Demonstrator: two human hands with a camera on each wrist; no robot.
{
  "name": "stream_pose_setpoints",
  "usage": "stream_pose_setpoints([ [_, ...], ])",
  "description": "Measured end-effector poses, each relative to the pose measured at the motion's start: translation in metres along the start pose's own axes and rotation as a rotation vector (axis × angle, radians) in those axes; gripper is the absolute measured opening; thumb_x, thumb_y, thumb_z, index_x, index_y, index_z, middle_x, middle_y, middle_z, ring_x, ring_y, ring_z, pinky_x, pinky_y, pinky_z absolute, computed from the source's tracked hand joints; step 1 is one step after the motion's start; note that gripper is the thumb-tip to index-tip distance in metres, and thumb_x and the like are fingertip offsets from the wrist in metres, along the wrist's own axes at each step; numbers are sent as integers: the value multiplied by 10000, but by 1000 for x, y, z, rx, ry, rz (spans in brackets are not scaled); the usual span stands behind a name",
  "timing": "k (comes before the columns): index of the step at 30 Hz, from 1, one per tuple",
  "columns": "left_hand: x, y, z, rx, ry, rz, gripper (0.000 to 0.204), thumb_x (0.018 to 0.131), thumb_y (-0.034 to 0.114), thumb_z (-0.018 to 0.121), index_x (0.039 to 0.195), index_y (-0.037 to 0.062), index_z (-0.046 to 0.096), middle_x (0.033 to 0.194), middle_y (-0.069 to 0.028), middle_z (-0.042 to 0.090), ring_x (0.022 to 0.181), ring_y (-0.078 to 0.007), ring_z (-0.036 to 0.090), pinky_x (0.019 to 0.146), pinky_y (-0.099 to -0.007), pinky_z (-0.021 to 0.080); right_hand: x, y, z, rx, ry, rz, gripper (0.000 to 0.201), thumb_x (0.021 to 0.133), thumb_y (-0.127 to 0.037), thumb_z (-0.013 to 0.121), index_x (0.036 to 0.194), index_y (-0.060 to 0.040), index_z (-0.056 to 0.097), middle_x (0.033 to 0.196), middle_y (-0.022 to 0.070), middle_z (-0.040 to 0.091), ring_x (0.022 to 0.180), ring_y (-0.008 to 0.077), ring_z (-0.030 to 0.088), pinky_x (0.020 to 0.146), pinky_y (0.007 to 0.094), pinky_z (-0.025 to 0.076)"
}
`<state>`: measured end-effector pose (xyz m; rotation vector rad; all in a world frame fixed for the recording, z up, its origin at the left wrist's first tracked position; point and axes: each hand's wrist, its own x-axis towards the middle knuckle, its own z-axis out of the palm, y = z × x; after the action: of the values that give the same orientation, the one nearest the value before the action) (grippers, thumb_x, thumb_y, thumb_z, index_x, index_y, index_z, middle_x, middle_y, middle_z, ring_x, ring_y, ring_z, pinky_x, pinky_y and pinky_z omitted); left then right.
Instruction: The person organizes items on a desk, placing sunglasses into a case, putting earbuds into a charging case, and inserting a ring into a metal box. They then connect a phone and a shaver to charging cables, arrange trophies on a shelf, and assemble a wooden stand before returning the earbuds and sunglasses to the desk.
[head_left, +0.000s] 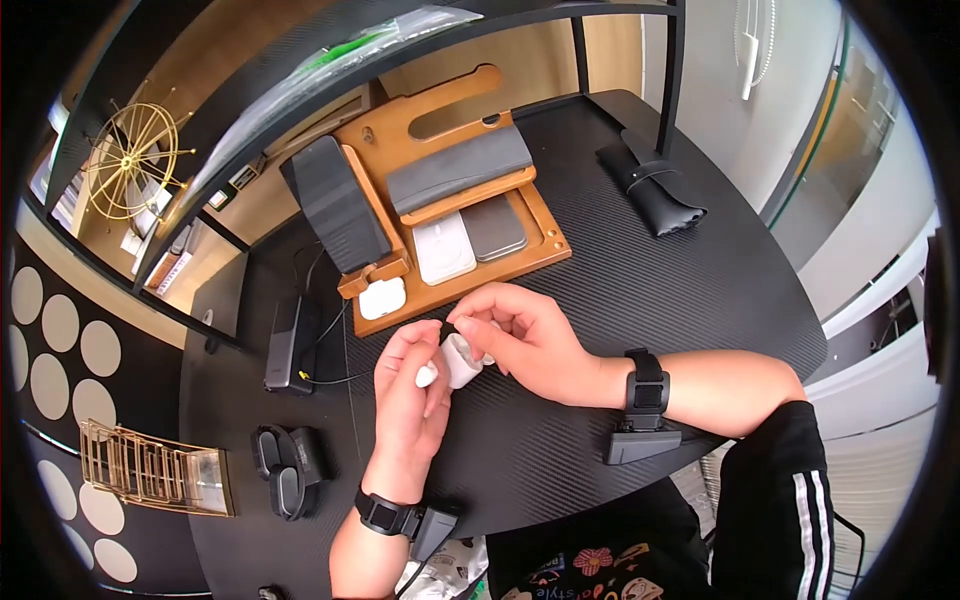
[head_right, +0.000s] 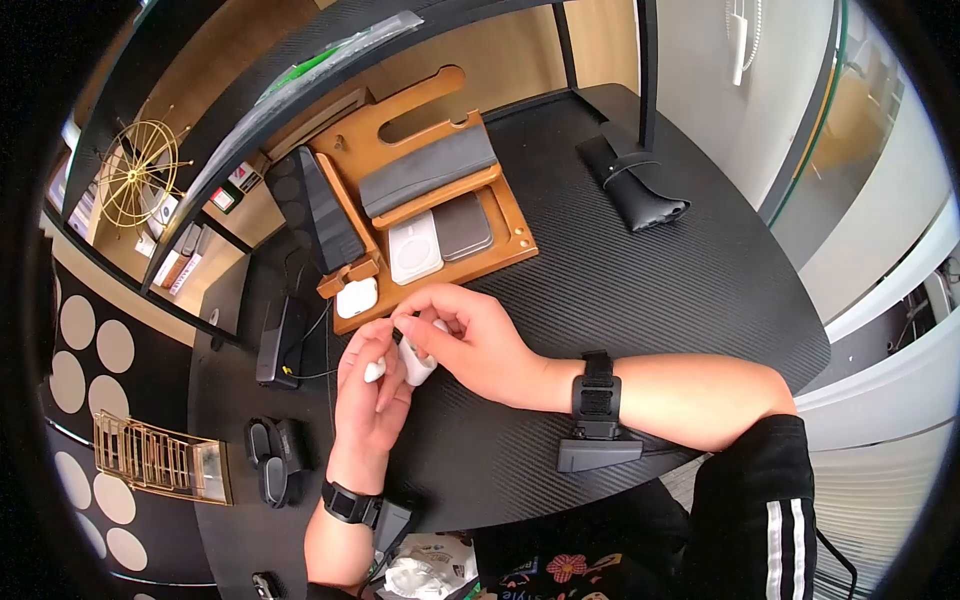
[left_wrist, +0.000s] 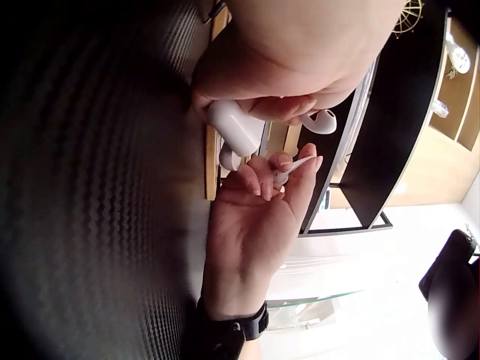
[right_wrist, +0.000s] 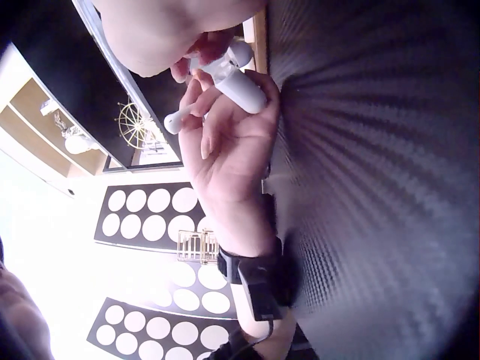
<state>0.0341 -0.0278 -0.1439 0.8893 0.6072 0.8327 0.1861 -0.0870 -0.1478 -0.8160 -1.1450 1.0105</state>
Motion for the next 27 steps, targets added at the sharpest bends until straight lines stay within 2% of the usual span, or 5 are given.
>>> stream_pose_setpoints([
  [5, 1, 4, -2, -110, -4, -23, 139, 904, 81, 493, 994, 24, 582, 585, 9, 486, 358, -47, 298, 400, -172, 251, 5, 11, -2, -73, 67, -39, 130, 877, -98, 605, 966, -5, 588, 732, -35, 555, 650, 5, 465, 551, 173, 385],
  [11, 1, 4, -4, -127, -9, -45, 142, 894, 89, 503, 991, 29, 588, 578, 9, 481, 352, -53, 294, 433, -166, 277, 8, 19, -6, -91, 98, 15, 85, 807, -54, 632, 770, -21, 563, 687, -39, 532, 623, 13, 448, 532, 181, 376],
  [17, 3, 3, -2, -180, 57, -35, 139, 872, 62, 510, 988, -1, 555, 577, -9, 435, 338, -60, 293, 335, -169, 250, 8, 19, -10, -167, 18, 92, 68, 837, -10, 598, 903, -15, 583, 793, -23, 572, 685, 0, 507, 561, 152, 405],
  [22, 4, 3, -7, -239, 106, -24, 128, 873, 70, 511, 975, 4, 549, 568, -7, 432, 329, -71, 295, 363, -166, 287, 7, 16, -12, -53, 26, 87, 322, 871, -7, 547, 1192, -3, 549, 958, 48, 638, 723, 39, 569, 560, 171, 468],
  [27, 5, 5, -9, -379, 148, -56, 109, 886, 81, 499, 962, 14, 540, 551, -4, 436, 324, -77, 300, 394, -163, 318, 7, 9, -4, 84, 106, 94, 300, 872, -63, 581, 1159, 26, 571, 818, 26, 634, 628, 32, 533, 526, 182, 446],
])
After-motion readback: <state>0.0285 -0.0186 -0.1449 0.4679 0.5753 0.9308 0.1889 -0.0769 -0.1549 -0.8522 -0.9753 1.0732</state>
